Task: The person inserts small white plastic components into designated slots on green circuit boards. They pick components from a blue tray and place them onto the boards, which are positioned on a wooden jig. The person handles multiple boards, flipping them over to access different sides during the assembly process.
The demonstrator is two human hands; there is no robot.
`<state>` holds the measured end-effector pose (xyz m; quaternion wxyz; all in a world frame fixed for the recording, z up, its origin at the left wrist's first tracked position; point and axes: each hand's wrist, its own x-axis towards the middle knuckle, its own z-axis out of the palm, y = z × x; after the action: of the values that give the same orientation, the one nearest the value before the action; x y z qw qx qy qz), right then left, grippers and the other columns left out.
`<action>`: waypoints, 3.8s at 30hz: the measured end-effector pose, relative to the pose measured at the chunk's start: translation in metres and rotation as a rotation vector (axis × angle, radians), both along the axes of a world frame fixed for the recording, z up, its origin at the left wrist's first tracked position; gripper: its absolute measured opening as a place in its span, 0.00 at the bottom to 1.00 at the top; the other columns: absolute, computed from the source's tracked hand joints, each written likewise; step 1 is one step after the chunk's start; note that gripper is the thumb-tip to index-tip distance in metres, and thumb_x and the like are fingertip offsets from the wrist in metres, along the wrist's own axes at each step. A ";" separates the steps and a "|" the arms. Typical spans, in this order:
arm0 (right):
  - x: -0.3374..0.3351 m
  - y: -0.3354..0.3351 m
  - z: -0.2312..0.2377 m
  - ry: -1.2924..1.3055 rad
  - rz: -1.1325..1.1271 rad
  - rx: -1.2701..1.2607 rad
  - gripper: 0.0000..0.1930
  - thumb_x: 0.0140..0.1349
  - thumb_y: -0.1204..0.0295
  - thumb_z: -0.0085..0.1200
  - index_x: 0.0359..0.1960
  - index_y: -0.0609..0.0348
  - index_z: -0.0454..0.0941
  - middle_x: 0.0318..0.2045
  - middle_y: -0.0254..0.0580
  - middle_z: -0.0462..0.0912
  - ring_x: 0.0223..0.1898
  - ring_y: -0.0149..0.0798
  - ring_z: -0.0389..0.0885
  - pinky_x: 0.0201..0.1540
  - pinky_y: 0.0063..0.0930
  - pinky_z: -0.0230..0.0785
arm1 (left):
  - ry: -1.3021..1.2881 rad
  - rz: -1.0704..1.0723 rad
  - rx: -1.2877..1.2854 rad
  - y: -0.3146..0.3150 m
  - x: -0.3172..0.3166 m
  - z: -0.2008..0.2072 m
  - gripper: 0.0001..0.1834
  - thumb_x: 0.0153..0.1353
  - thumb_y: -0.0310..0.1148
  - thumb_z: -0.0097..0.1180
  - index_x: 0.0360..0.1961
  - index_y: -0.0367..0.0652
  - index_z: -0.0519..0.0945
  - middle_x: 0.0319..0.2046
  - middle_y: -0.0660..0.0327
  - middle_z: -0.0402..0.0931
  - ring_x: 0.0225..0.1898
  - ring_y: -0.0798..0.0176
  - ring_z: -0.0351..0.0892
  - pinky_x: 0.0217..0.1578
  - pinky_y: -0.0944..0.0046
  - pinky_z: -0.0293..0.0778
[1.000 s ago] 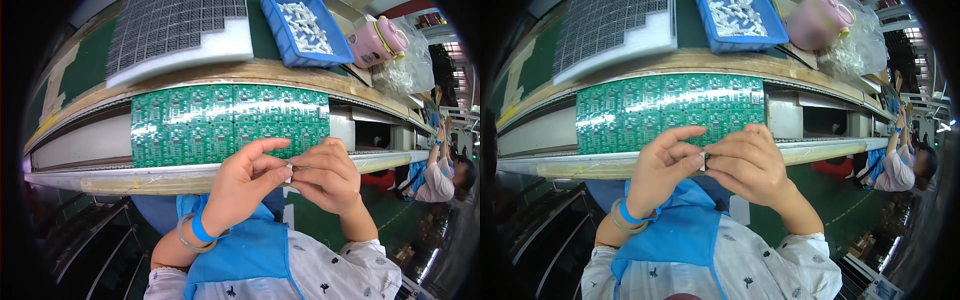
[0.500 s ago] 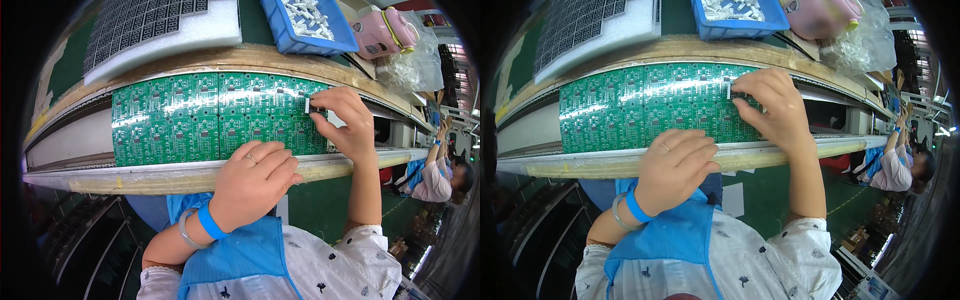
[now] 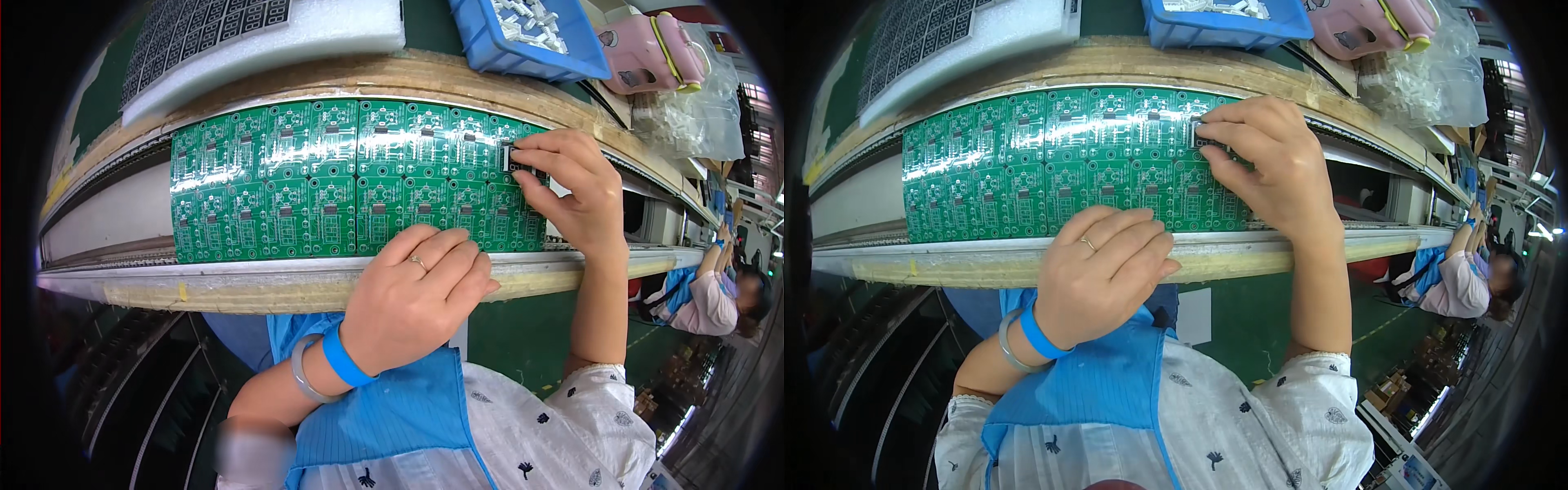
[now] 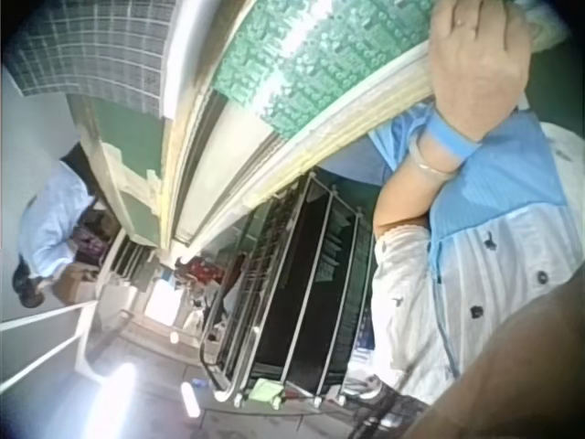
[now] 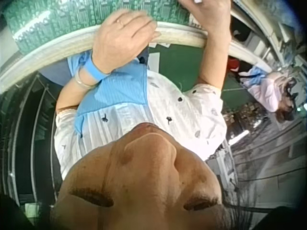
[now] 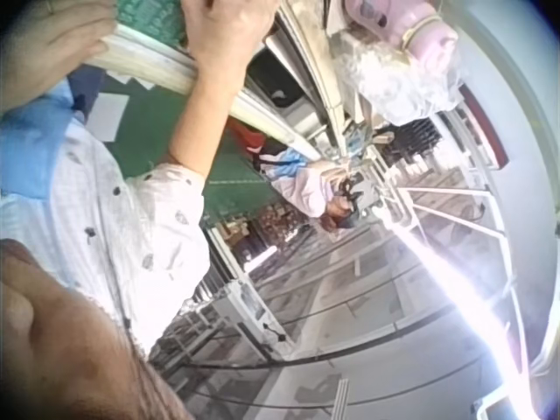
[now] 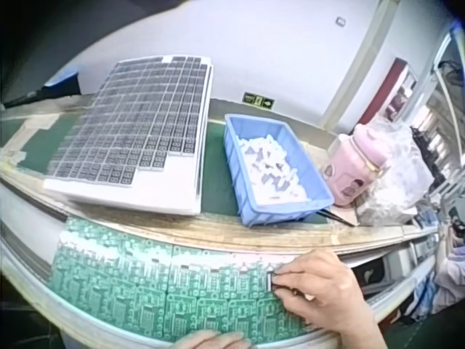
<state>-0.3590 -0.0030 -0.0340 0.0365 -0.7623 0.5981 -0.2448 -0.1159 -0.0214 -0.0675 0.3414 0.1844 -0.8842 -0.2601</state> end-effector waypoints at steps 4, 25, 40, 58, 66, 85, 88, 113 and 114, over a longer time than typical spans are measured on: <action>-0.001 0.000 0.000 -0.016 0.006 0.012 0.13 0.50 0.78 0.70 0.39 0.56 0.87 0.41 0.36 0.87 0.44 0.44 0.83 0.49 0.38 0.74 | 0.005 0.005 -0.006 0.000 -0.001 0.001 0.12 0.52 0.32 0.70 0.37 0.39 0.85 0.40 0.58 0.84 0.46 0.55 0.84 0.46 0.54 0.79; 0.003 -0.001 0.004 0.025 0.018 0.004 0.12 0.49 0.78 0.70 0.38 0.58 0.86 0.40 0.38 0.88 0.43 0.44 0.84 0.48 0.37 0.73 | 0.004 0.016 -0.015 0.001 0.001 -0.001 0.12 0.52 0.33 0.69 0.36 0.39 0.84 0.39 0.58 0.84 0.46 0.57 0.83 0.47 0.54 0.80; 0.005 -0.001 0.002 0.054 0.005 0.005 0.11 0.50 0.78 0.71 0.37 0.58 0.87 0.39 0.38 0.89 0.43 0.44 0.85 0.49 0.36 0.73 | 0.019 0.022 -0.020 0.001 -0.001 -0.003 0.12 0.51 0.32 0.69 0.35 0.38 0.83 0.38 0.57 0.83 0.45 0.56 0.84 0.46 0.55 0.80; 0.032 -0.069 0.058 -0.014 0.044 -0.269 0.08 0.56 0.76 0.67 0.39 0.59 0.86 0.34 0.41 0.85 0.38 0.47 0.83 0.42 0.36 0.74 | 0.011 -0.016 -0.072 0.000 0.000 0.001 0.09 0.55 0.31 0.68 0.36 0.40 0.83 0.39 0.60 0.82 0.46 0.58 0.82 0.49 0.56 0.78; 0.075 -0.168 0.056 0.015 0.124 -0.107 0.14 0.58 0.68 0.69 0.45 0.57 0.86 0.40 0.41 0.85 0.39 0.42 0.82 0.42 0.34 0.74 | 0.018 0.017 -0.111 0.004 0.003 -0.006 0.07 0.59 0.34 0.65 0.36 0.43 0.83 0.41 0.62 0.83 0.49 0.59 0.82 0.52 0.57 0.75; 0.091 -0.066 0.048 0.024 0.175 -0.456 0.12 0.58 0.79 0.63 0.45 0.62 0.85 0.41 0.44 0.89 0.35 0.42 0.88 0.38 0.32 0.79 | 0.526 0.046 1.090 -0.011 0.029 0.036 0.15 0.74 0.34 0.55 0.54 0.34 0.81 0.47 0.55 0.84 0.49 0.61 0.83 0.49 0.61 0.78; 0.095 -0.021 0.035 0.044 0.276 -0.420 0.14 0.54 0.77 0.65 0.44 0.64 0.84 0.41 0.43 0.89 0.36 0.45 0.88 0.37 0.34 0.78 | 0.711 -0.038 1.480 -0.013 0.035 0.037 0.18 0.77 0.34 0.52 0.59 0.31 0.78 0.48 0.58 0.84 0.49 0.71 0.81 0.49 0.68 0.78; 0.026 -0.015 0.001 0.007 0.037 -0.068 0.12 0.50 0.76 0.71 0.38 0.56 0.88 0.41 0.37 0.89 0.45 0.41 0.85 0.50 0.36 0.75 | 0.101 0.054 0.142 -0.011 0.026 0.012 0.14 0.54 0.31 0.70 0.40 0.36 0.85 0.41 0.53 0.83 0.46 0.48 0.84 0.49 0.50 0.80; 0.027 -0.015 0.000 0.015 0.039 -0.067 0.12 0.51 0.75 0.71 0.38 0.56 0.88 0.42 0.36 0.89 0.45 0.41 0.85 0.50 0.36 0.74 | 0.089 0.064 0.105 -0.011 0.027 0.009 0.13 0.53 0.31 0.71 0.38 0.36 0.85 0.41 0.54 0.83 0.45 0.49 0.84 0.49 0.50 0.80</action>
<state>-0.3320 -0.0182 -0.0345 0.0112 -0.7763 0.5750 -0.2580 -0.0894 -0.0324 -0.0585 0.3782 0.2185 -0.8470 -0.3029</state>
